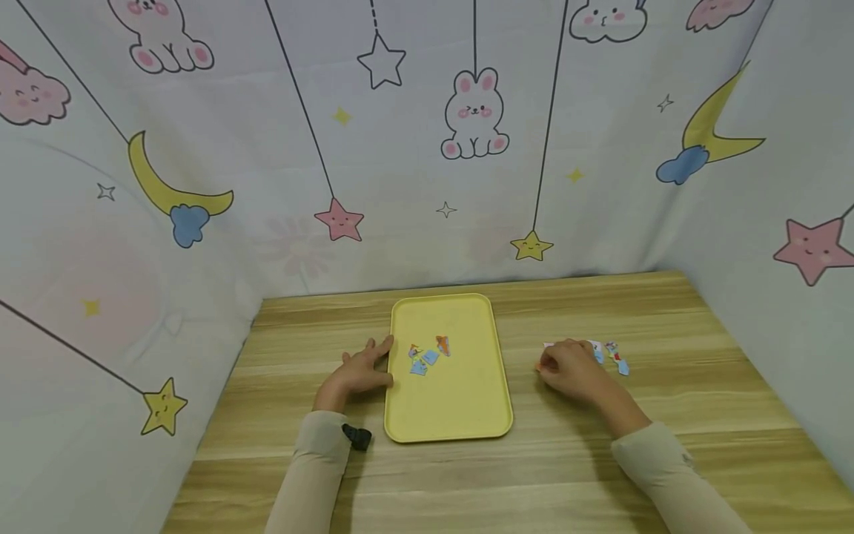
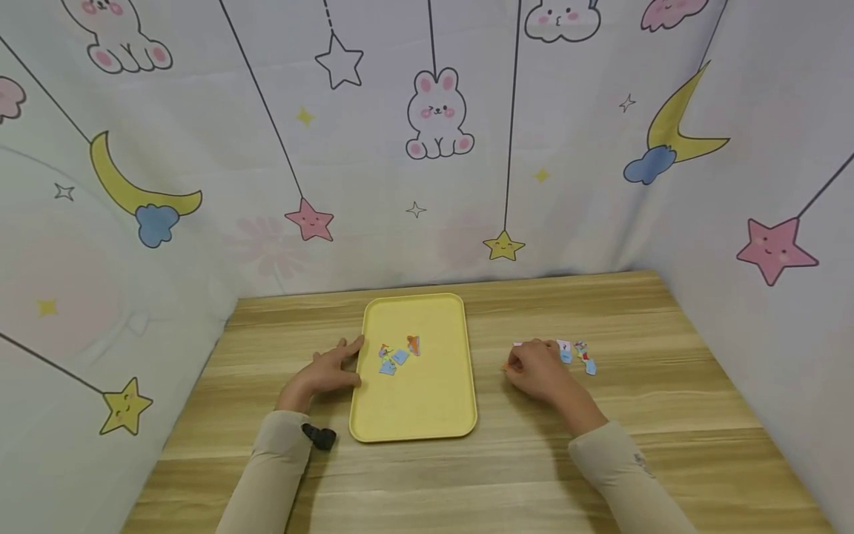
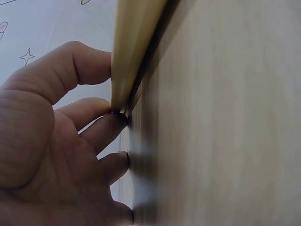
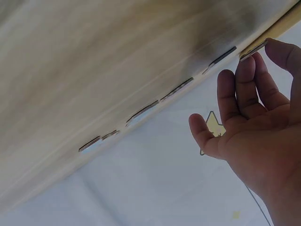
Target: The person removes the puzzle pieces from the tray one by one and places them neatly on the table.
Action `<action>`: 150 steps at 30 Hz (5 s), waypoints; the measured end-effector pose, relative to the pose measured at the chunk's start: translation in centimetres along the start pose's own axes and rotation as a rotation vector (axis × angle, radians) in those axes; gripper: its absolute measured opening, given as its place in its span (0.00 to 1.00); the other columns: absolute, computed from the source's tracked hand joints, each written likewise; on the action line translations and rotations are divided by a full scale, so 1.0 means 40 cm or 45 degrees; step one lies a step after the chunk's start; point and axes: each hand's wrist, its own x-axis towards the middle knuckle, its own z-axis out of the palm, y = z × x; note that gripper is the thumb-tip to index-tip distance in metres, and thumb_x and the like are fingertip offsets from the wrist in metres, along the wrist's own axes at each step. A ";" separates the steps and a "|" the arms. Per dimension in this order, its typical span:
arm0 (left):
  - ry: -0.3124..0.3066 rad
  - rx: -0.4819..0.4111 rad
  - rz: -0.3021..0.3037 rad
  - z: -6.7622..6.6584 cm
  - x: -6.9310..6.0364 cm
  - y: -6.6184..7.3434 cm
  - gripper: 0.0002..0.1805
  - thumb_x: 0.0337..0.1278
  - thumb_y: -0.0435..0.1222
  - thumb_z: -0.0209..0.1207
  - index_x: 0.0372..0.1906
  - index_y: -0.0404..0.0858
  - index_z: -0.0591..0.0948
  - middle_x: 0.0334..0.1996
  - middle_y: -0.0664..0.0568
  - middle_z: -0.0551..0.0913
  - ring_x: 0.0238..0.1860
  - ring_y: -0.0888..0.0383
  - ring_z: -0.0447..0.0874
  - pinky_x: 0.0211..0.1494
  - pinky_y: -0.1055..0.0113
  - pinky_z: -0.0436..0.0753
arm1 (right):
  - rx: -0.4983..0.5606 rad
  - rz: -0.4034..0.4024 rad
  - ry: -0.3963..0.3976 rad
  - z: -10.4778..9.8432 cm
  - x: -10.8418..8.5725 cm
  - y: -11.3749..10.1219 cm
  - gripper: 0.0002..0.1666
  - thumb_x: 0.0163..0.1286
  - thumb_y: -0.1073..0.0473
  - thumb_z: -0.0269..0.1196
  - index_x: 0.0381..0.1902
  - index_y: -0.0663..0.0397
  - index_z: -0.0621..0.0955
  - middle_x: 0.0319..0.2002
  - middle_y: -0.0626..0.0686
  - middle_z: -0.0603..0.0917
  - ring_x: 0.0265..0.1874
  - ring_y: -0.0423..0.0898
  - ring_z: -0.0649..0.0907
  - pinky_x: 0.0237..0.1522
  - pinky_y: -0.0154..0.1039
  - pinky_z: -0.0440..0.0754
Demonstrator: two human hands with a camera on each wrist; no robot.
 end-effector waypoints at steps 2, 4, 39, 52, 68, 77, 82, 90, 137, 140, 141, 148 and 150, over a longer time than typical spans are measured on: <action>-0.001 -0.001 0.002 0.000 0.000 0.000 0.55 0.50 0.36 0.68 0.85 0.39 0.56 0.82 0.36 0.54 0.85 0.39 0.38 0.76 0.28 0.23 | -0.002 -0.007 0.006 -0.001 -0.002 0.002 0.07 0.61 0.62 0.71 0.26 0.47 0.84 0.23 0.38 0.78 0.31 0.44 0.77 0.51 0.64 0.70; -0.001 0.002 0.006 0.000 0.000 0.001 0.55 0.50 0.36 0.68 0.85 0.39 0.56 0.82 0.36 0.54 0.85 0.39 0.38 0.76 0.28 0.23 | 0.000 -0.002 0.011 -0.001 -0.004 0.004 0.08 0.61 0.62 0.72 0.25 0.47 0.83 0.23 0.39 0.78 0.31 0.45 0.78 0.51 0.65 0.70; 0.001 0.024 0.001 0.002 0.002 -0.001 0.55 0.49 0.37 0.68 0.85 0.40 0.56 0.82 0.37 0.55 0.85 0.39 0.38 0.76 0.28 0.24 | 0.085 -0.081 -0.026 0.022 0.041 -0.027 0.07 0.64 0.65 0.66 0.37 0.62 0.88 0.33 0.52 0.87 0.38 0.51 0.83 0.47 0.53 0.83; -0.005 0.028 -0.012 0.002 0.000 0.001 0.55 0.51 0.37 0.68 0.85 0.41 0.56 0.83 0.36 0.52 0.85 0.39 0.39 0.76 0.27 0.25 | 0.173 -0.173 0.019 0.046 0.082 -0.087 0.07 0.63 0.66 0.66 0.37 0.62 0.88 0.32 0.52 0.86 0.36 0.51 0.82 0.45 0.50 0.82; -0.009 0.030 -0.001 0.002 0.003 -0.003 0.55 0.50 0.38 0.67 0.85 0.41 0.56 0.83 0.36 0.54 0.85 0.39 0.39 0.76 0.27 0.25 | 0.210 -0.236 0.015 0.084 0.133 -0.157 0.07 0.66 0.66 0.67 0.41 0.63 0.87 0.36 0.53 0.87 0.40 0.52 0.83 0.48 0.51 0.83; -0.005 0.026 -0.005 0.001 0.001 0.000 0.55 0.50 0.38 0.67 0.85 0.41 0.56 0.83 0.38 0.54 0.85 0.40 0.38 0.76 0.28 0.24 | 0.260 -0.257 -0.059 0.104 0.165 -0.197 0.11 0.69 0.65 0.65 0.48 0.65 0.87 0.43 0.56 0.87 0.46 0.55 0.84 0.53 0.54 0.83; -0.007 0.032 0.009 0.001 0.001 0.002 0.55 0.50 0.38 0.66 0.85 0.39 0.56 0.82 0.39 0.56 0.85 0.39 0.38 0.75 0.27 0.23 | 0.267 -0.248 -0.083 0.113 0.179 -0.204 0.13 0.70 0.66 0.66 0.51 0.66 0.86 0.48 0.59 0.87 0.50 0.57 0.85 0.57 0.55 0.82; -0.006 0.020 0.005 -0.003 -0.003 0.005 0.54 0.50 0.37 0.66 0.85 0.39 0.56 0.82 0.39 0.56 0.85 0.40 0.38 0.75 0.28 0.22 | 0.254 -0.239 -0.111 0.126 0.199 -0.207 0.14 0.71 0.65 0.67 0.52 0.66 0.85 0.50 0.60 0.86 0.53 0.58 0.84 0.59 0.55 0.82; 0.010 0.008 0.029 0.002 0.005 -0.005 0.55 0.49 0.37 0.68 0.85 0.39 0.57 0.82 0.41 0.58 0.85 0.40 0.39 0.76 0.29 0.24 | 0.165 -0.228 -0.249 0.173 0.279 -0.253 0.20 0.72 0.62 0.69 0.60 0.58 0.84 0.59 0.54 0.86 0.60 0.57 0.80 0.61 0.57 0.79; 0.013 0.004 0.036 0.002 0.004 -0.005 0.54 0.49 0.37 0.68 0.84 0.38 0.58 0.82 0.39 0.58 0.85 0.40 0.39 0.76 0.28 0.24 | 0.143 -0.220 -0.254 0.175 0.282 -0.255 0.18 0.72 0.61 0.69 0.59 0.56 0.85 0.58 0.53 0.87 0.56 0.55 0.80 0.56 0.56 0.80; 0.012 0.002 0.032 0.002 0.004 -0.005 0.54 0.49 0.37 0.68 0.84 0.39 0.58 0.82 0.39 0.58 0.85 0.40 0.39 0.76 0.29 0.24 | 0.136 -0.219 -0.257 0.176 0.283 -0.256 0.18 0.72 0.61 0.69 0.58 0.55 0.85 0.57 0.52 0.87 0.54 0.55 0.80 0.54 0.56 0.80; 0.024 -0.004 0.029 0.002 0.003 -0.005 0.55 0.48 0.37 0.68 0.84 0.38 0.58 0.81 0.38 0.59 0.85 0.39 0.39 0.76 0.28 0.24 | 0.088 -0.211 -0.281 0.188 0.290 -0.256 0.18 0.74 0.59 0.69 0.60 0.51 0.85 0.57 0.48 0.88 0.51 0.51 0.79 0.51 0.52 0.78; 0.025 -0.002 0.028 0.003 0.002 -0.004 0.54 0.48 0.37 0.68 0.84 0.39 0.59 0.81 0.37 0.59 0.85 0.39 0.40 0.76 0.29 0.24 | 0.092 -0.210 -0.281 0.188 0.289 -0.255 0.18 0.74 0.59 0.69 0.60 0.51 0.85 0.56 0.48 0.88 0.52 0.51 0.79 0.52 0.52 0.78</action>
